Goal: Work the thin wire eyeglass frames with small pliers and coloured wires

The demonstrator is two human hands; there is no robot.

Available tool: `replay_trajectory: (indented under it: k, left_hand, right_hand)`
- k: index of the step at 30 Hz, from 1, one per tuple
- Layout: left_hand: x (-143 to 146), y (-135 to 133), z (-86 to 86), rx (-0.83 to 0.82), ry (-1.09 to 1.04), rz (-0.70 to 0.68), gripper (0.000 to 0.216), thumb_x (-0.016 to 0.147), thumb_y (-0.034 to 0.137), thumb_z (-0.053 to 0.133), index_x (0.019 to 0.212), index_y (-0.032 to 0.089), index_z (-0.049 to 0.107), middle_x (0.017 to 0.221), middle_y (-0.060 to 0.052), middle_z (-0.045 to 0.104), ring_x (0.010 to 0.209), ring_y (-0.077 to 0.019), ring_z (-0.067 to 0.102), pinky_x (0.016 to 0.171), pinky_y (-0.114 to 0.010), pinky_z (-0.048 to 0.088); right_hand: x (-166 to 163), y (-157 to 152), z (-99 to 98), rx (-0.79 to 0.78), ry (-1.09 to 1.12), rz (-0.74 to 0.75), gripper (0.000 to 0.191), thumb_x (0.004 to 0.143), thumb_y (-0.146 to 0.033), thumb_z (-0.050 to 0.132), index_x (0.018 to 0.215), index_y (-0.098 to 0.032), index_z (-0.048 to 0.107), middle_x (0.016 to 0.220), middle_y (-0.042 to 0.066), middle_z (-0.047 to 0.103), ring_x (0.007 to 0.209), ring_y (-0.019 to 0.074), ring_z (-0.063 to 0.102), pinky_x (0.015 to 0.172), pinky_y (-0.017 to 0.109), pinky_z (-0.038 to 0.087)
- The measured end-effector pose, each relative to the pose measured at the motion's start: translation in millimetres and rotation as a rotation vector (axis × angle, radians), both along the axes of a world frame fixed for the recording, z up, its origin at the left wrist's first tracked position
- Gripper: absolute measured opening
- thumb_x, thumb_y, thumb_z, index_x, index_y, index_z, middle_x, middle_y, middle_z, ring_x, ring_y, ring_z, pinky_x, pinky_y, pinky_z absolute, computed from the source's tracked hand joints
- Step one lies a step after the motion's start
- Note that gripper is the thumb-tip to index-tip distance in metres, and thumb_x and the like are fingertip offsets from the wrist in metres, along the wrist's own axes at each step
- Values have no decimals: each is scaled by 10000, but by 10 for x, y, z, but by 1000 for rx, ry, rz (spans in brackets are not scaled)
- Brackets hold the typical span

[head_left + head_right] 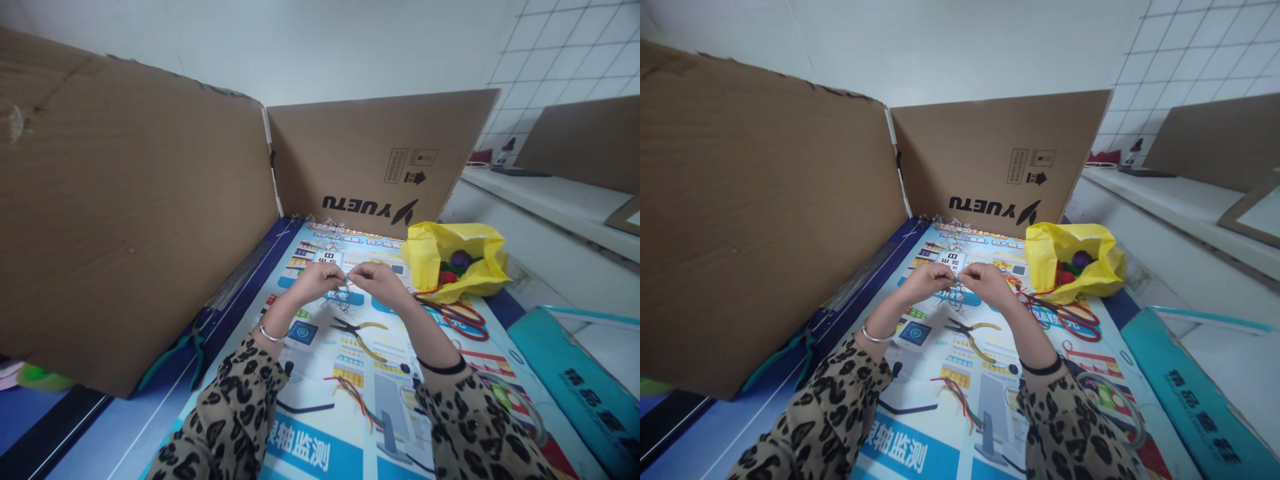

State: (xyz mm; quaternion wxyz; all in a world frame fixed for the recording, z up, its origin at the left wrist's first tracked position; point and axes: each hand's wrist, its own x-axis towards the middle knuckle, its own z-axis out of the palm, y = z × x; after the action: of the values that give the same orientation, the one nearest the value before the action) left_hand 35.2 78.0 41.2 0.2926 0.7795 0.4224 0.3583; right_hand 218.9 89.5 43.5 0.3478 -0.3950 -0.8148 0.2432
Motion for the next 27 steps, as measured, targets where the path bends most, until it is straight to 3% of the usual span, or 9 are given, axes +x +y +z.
replay_trajectory:
  k: [6, 13, 27]
  left_hand:
    - [-77, 52, -67, -34, -80, -137, 93, 698, 86, 580, 699, 141, 656, 687, 3, 618, 650, -93, 592, 623, -187, 476]
    - [-105, 73, -112, -125, -143, -245, 80, 724, 121, 572, 691, 121, 645, 677, -4, 591, 615, -87, 599, 606, -198, 507]
    - [-84, 65, -139, -222, -187, -263, 56, 687, 105, 582, 677, 117, 636, 646, 0, 593, 598, -79, 577, 603, -202, 496]
  right_hand:
    - [-9, 13, -11, 65, 8, 78, 141, 755, -201, 557, 793, -196, 692, 763, 20, 670, 705, 144, 597, 642, 244, 441]
    - [-12, -18, 21, 134, -2, 172, 133, 774, -175, 554, 782, -197, 686, 768, 23, 664, 717, 135, 601, 665, 240, 449]
    - [-42, -67, 38, 233, -125, 149, 194, 723, -50, 500, 700, -182, 640, 720, 19, 609, 691, 130, 553, 636, 235, 397]
